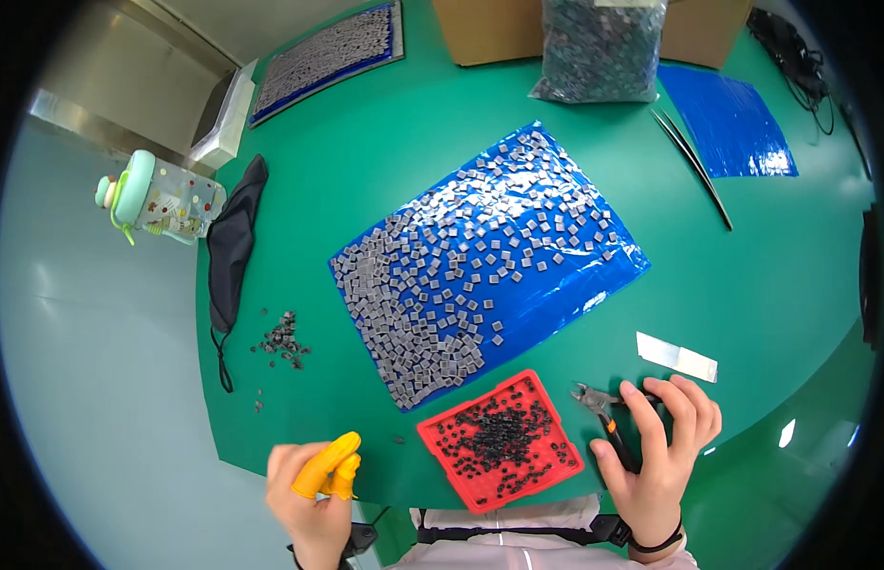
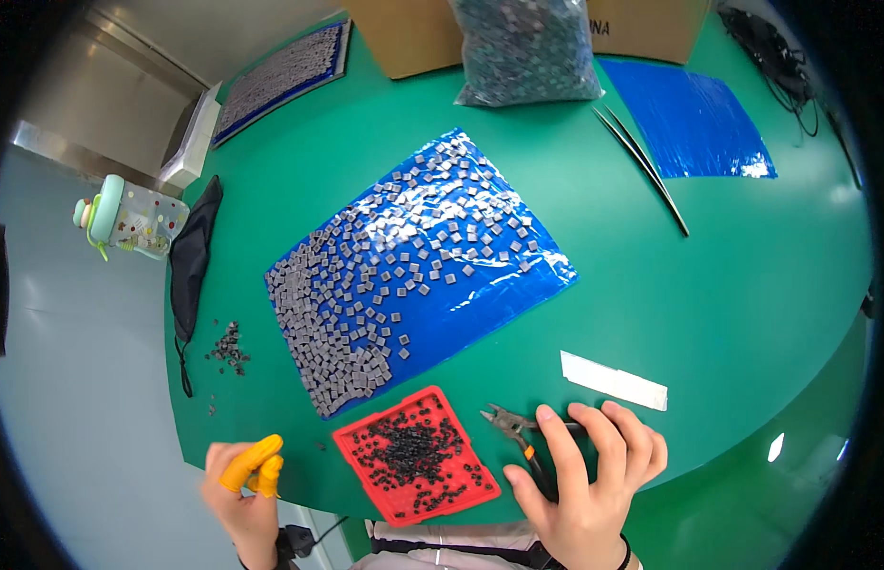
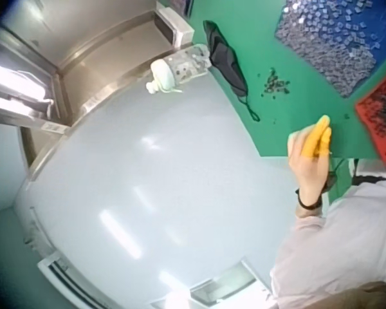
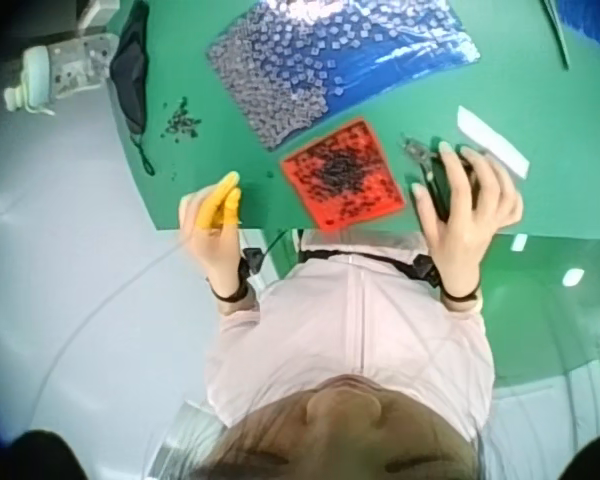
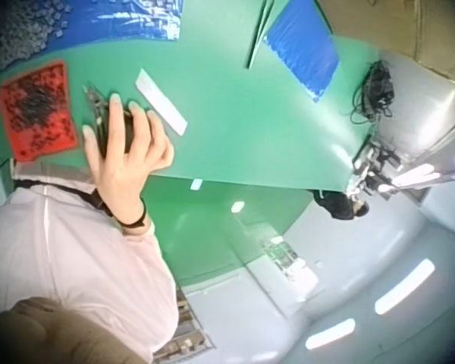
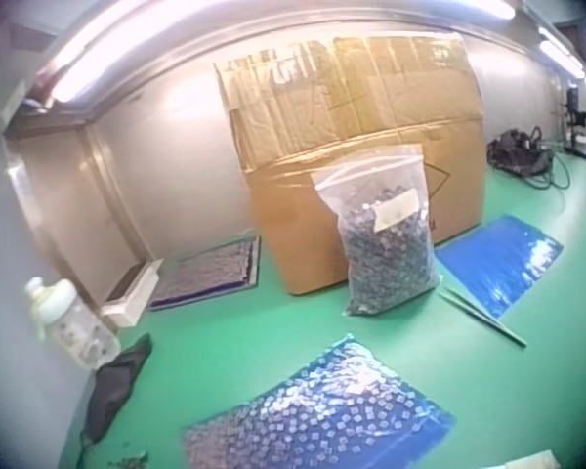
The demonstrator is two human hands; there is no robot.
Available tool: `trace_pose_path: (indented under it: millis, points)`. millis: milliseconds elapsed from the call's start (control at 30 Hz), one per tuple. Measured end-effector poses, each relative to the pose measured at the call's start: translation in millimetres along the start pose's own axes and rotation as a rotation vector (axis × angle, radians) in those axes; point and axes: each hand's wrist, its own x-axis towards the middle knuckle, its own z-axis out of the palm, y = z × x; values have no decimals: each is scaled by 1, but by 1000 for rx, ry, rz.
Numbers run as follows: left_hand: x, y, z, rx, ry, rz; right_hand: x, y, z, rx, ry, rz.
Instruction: The person sorts small black components from a red tray onto a blue sheet using a yellow tool and tweezers. They repeatedly pick up items from the tray, manipulate them with the tools, and place them onto the blue surface, occasionally using a white strip to assist in the transfer.
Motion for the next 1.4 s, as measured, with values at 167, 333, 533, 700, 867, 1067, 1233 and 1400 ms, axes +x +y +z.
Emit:
trace_pose_path:
  millis: [167,333,533,700,867,1067,1233,1400]
  points:
    - [-23,-20,19,-98,96,-110,7,-14,-3,-125,-95,48]
    - [-9,-20,18,-188,149,22,24,-16,-33,-103,17,-31]
    - [-11,-35,25,-253,180,120,95,-59,-40,-62,-113,-584]
    - [-14,-44,26,-296,161,149,136,-76,-10,-134,-201,-728]
    - [-18,-55,27,-287,146,217,144,-79,7,-192,-213,-816]
    - [-19,-62,26,-291,143,273,144,-85,12,-186,-231,-822]
    - [-17,-60,27,-288,169,276,145,-82,14,-207,-239,-826]
    - [-19,-63,28,-296,155,303,145,-82,14,-224,-231,-852]
